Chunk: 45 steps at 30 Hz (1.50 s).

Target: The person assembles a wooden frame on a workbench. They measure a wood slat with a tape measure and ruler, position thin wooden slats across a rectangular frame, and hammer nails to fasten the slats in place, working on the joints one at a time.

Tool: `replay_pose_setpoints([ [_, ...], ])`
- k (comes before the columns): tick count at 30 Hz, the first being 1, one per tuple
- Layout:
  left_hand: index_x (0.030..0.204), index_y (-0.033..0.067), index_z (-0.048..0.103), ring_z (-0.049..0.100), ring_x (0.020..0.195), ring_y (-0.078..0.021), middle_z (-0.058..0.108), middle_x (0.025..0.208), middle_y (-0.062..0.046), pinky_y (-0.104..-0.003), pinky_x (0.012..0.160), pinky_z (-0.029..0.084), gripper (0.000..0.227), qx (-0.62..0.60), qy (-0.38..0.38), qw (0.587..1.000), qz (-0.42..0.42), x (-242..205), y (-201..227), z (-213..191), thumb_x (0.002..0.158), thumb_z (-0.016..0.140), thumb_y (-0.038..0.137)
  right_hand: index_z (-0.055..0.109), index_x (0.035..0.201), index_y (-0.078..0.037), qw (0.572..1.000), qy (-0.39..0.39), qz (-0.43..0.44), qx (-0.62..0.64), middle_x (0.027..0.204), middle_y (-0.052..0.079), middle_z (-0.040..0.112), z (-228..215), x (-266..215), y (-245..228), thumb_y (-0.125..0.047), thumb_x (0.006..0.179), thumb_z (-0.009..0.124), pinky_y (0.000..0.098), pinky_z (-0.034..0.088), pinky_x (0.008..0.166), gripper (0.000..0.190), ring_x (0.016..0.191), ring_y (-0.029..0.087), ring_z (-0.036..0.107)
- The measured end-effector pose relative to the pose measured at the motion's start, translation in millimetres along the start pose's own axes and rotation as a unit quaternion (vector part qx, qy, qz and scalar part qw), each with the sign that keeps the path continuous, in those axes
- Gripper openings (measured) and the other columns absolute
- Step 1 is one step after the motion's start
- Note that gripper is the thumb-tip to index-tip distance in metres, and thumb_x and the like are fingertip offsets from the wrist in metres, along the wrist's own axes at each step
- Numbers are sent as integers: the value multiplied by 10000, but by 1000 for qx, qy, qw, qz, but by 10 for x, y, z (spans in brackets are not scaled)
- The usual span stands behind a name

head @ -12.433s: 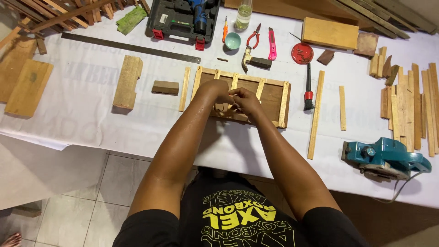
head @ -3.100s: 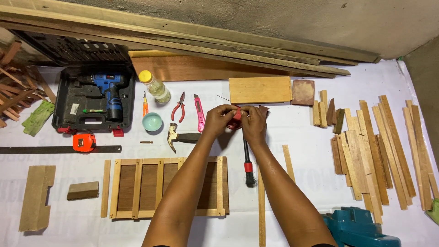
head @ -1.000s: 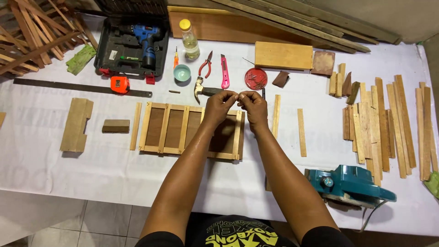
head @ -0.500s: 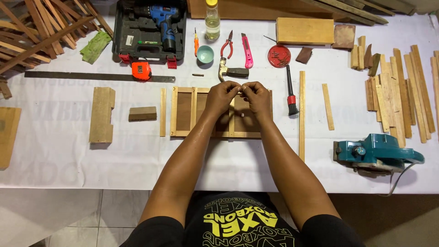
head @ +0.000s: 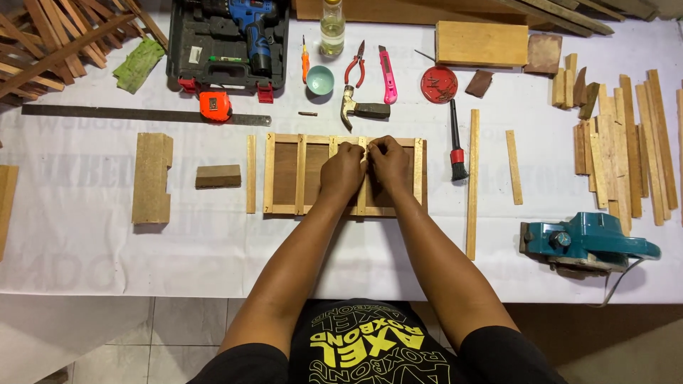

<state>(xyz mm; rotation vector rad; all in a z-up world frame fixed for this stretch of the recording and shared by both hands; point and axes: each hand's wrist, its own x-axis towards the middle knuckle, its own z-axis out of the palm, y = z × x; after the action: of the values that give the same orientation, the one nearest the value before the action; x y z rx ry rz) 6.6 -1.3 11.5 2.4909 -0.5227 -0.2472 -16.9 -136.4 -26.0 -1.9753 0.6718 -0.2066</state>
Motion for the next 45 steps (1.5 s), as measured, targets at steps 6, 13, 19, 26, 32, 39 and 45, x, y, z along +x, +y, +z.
replay_pose_setpoints([
  [6,1174,92,694,713,926,-381,666,1219,-142,-489,786,577,319,-9,-5,1000,-2,9,-37,71,889,727,232,748,985,-57,999,-10,-20,-42,914,119,778,-1,-33,8,-261,932,723,357,574,791,212,842,224,755],
  [13,1183,75,709,719,980,-362,681,1236,-138,-459,841,582,334,-45,0,999,-5,30,-66,122,872,741,192,746,994,-77,997,-32,23,-71,922,101,781,-58,-66,-134,-277,931,709,364,571,799,213,853,231,756],
  [19,1200,58,704,718,987,-363,675,1237,-150,-450,849,586,350,-36,-1,999,-7,18,-66,128,876,744,184,741,990,-71,997,-30,9,-68,928,102,780,-63,-67,-136,-274,936,704,370,569,801,214,862,241,756],
  [26,1201,54,683,714,957,-379,665,1233,-152,-467,819,583,360,-31,-12,999,-5,9,-17,61,875,747,192,736,1039,-80,997,-28,-29,-72,928,122,773,-78,-35,-250,-284,961,684,379,561,805,224,871,265,750],
  [32,1201,64,683,713,925,-389,667,1209,-155,-484,805,579,358,-35,-2,999,3,26,-71,125,866,738,177,749,1043,-96,995,-30,-58,-80,979,110,766,-29,61,-253,-275,955,683,381,562,823,210,902,275,742],
  [39,1157,44,677,715,917,-390,665,1188,-166,-481,790,588,321,-20,-20,1000,-2,68,-97,170,878,738,191,757,1043,-117,985,-16,-131,-111,1026,112,747,1,97,-173,-250,951,702,403,553,831,171,928,313,716],
  [45,1165,32,668,722,900,-383,659,1194,-168,-471,769,594,332,-22,-37,999,-11,73,-46,92,889,745,198,737,1025,-107,983,-25,-131,-127,999,87,734,-33,35,-272,-239,947,706,392,555,798,156,890,291,721],
])
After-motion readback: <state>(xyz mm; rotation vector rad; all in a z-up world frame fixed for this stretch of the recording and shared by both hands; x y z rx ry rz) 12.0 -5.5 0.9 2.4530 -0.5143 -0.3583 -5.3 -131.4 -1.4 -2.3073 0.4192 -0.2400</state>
